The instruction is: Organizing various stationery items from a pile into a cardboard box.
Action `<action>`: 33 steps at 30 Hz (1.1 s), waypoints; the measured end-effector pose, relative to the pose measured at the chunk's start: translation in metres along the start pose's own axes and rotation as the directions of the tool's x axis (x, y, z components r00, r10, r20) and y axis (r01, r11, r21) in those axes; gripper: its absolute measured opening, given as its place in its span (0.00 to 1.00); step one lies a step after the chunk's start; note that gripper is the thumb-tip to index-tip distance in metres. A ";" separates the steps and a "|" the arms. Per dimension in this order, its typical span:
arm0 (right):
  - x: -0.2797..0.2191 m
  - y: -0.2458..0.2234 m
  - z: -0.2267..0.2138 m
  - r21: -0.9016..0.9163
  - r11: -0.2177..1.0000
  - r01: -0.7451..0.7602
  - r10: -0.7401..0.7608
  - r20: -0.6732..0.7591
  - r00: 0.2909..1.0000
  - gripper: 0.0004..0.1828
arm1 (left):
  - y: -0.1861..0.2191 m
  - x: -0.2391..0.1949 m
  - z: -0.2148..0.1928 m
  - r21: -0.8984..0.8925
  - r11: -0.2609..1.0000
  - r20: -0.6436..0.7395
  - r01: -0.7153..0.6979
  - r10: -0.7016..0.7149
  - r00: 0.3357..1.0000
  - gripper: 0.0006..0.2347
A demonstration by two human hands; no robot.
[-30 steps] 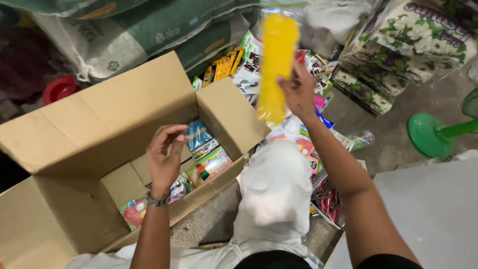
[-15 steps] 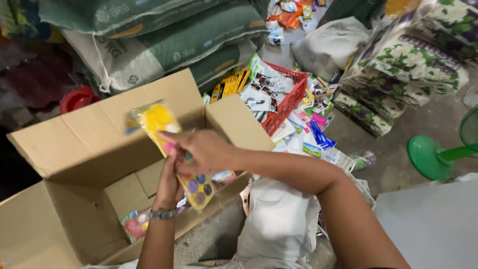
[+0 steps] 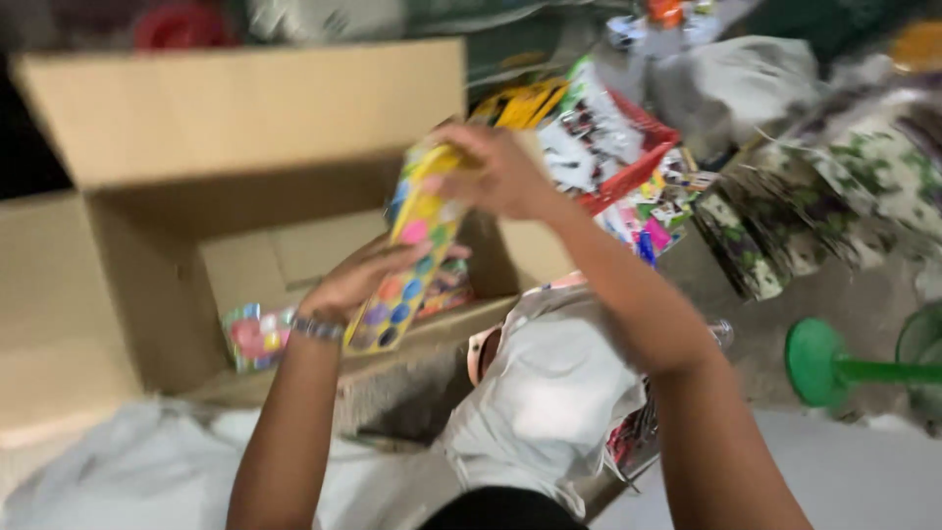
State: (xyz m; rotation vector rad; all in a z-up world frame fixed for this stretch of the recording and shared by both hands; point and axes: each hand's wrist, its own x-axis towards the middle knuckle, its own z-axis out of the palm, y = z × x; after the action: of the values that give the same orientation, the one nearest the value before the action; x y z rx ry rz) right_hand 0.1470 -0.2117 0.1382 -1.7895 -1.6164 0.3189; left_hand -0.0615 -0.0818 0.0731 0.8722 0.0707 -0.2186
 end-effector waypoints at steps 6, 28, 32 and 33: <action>0.025 0.028 0.020 0.425 0.872 -0.244 0.216 0.113 0.970 0.14 | 0.022 -0.035 -0.053 0.661 0.745 -0.327 0.087 0.182 0.927 0.13; -0.039 0.244 0.444 0.637 0.553 -0.538 0.329 0.426 0.843 0.20 | -0.065 -0.097 -0.270 0.733 0.649 -0.674 0.204 0.651 0.350 0.10; -0.021 0.201 0.413 0.111 0.872 -0.477 0.350 0.540 0.765 0.31 | -0.086 -0.085 -0.294 0.725 0.682 -0.673 0.098 0.669 0.315 0.09; -0.009 0.179 0.397 -0.196 0.745 -0.638 0.575 0.673 0.465 0.34 | -0.094 -0.081 -0.300 0.698 0.715 -0.687 0.031 0.658 0.307 0.09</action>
State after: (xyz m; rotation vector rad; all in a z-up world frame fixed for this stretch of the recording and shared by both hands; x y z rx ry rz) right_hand 0.0451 -0.0872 -0.2670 -2.2882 -1.2611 1.5673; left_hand -0.1525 0.1027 -0.1779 1.5710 0.9461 0.7875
